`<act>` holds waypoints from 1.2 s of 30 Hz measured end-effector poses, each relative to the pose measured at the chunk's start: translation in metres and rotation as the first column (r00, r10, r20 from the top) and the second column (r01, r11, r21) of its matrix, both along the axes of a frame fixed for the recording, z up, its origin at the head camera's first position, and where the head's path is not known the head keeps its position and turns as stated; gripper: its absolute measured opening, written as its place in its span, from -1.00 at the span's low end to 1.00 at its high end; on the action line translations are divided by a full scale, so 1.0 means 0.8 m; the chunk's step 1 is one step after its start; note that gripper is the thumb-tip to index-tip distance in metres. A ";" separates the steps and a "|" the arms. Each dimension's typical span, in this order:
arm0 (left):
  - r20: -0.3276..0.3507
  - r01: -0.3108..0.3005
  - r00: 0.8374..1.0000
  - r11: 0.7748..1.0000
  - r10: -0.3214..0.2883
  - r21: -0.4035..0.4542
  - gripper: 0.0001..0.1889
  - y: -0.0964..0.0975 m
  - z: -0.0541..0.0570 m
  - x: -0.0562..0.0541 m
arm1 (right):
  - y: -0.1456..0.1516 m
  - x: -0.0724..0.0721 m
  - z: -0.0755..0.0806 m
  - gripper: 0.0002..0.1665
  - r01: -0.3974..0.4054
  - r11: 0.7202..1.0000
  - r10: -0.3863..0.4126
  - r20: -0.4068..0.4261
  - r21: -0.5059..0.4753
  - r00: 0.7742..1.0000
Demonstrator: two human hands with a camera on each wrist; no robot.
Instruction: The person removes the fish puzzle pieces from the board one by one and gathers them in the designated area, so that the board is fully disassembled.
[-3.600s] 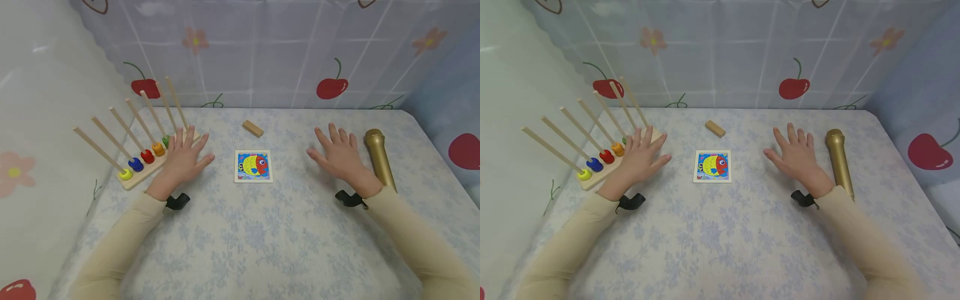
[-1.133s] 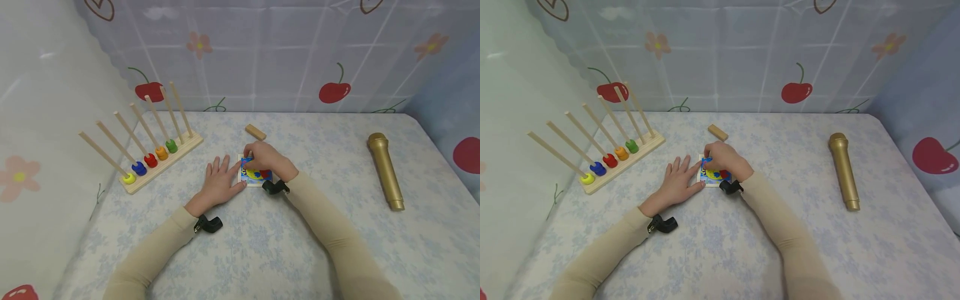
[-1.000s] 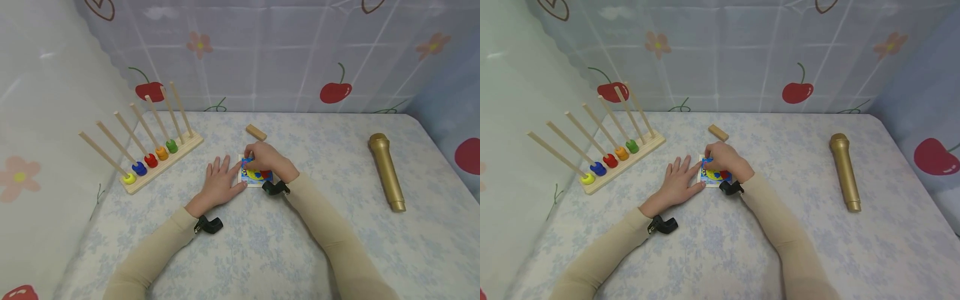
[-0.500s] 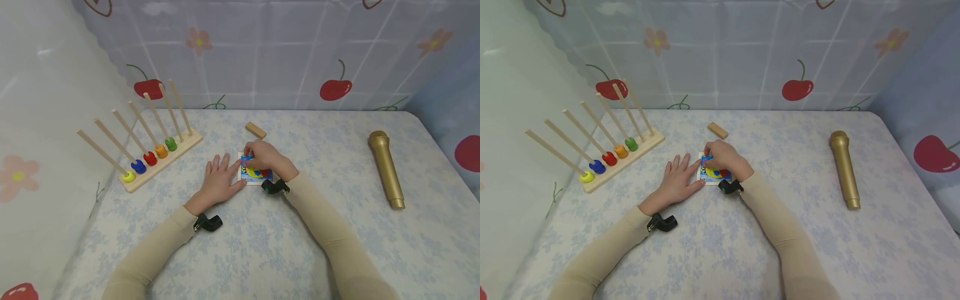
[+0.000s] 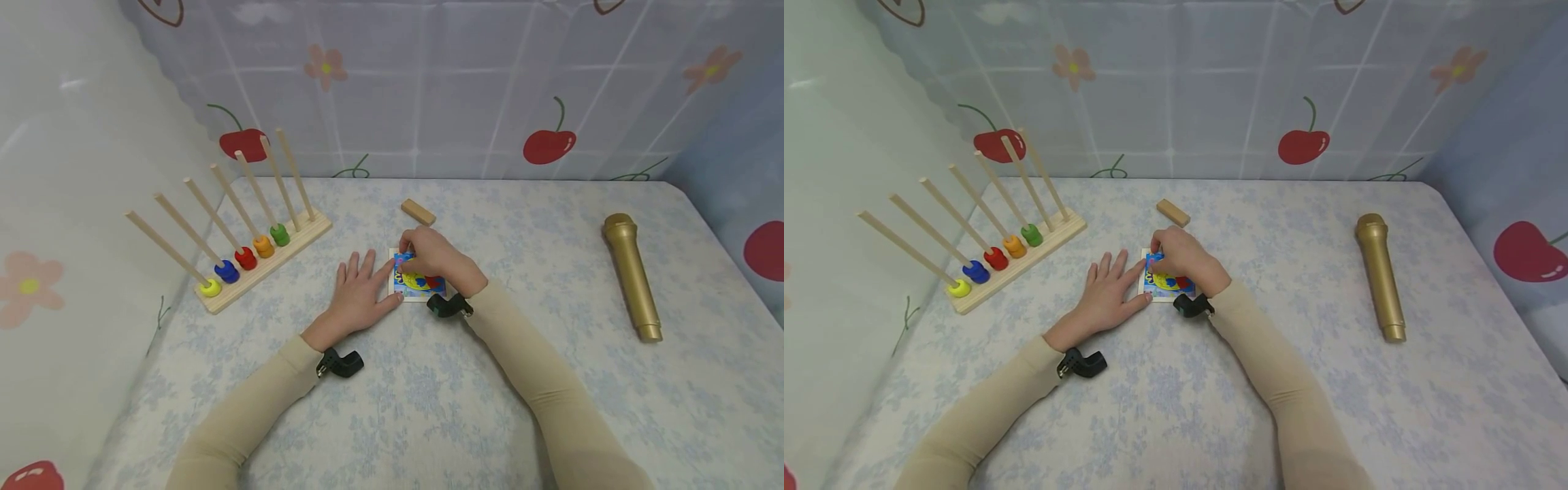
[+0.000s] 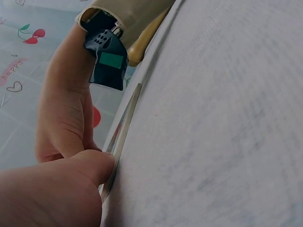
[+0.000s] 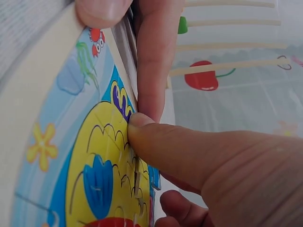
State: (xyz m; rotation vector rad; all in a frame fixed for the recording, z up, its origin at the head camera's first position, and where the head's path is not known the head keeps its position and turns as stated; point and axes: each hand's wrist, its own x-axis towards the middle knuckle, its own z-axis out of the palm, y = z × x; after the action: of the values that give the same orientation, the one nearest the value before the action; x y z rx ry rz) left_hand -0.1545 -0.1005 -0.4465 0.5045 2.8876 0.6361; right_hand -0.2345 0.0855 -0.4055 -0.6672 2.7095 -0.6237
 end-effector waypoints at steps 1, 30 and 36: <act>0.001 0.000 1.000 1.000 0.000 -0.004 -0.25 0.000 0.000 0.000 | 0.000 0.000 0.000 -0.60 0.001 1.000 -0.001 -0.002 -0.003 1.000; 0.017 0.000 1.000 1.000 0.000 -0.028 -0.22 0.001 -0.001 -0.001 | 0.004 0.003 -0.006 -0.61 -0.008 0.996 0.006 -0.020 -0.090 1.000; 0.016 -0.002 1.000 0.999 0.003 -0.040 -0.23 0.001 -0.002 -0.001 | 0.002 0.004 -0.007 -0.77 -0.016 0.990 0.011 -0.034 -0.141 0.999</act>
State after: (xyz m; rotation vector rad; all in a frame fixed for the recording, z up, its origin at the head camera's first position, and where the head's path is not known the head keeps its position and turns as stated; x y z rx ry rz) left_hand -0.1550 -0.0997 -0.4477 0.4882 2.8797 0.5792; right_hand -0.2310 0.0872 -0.4108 -0.7353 2.7071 -0.8140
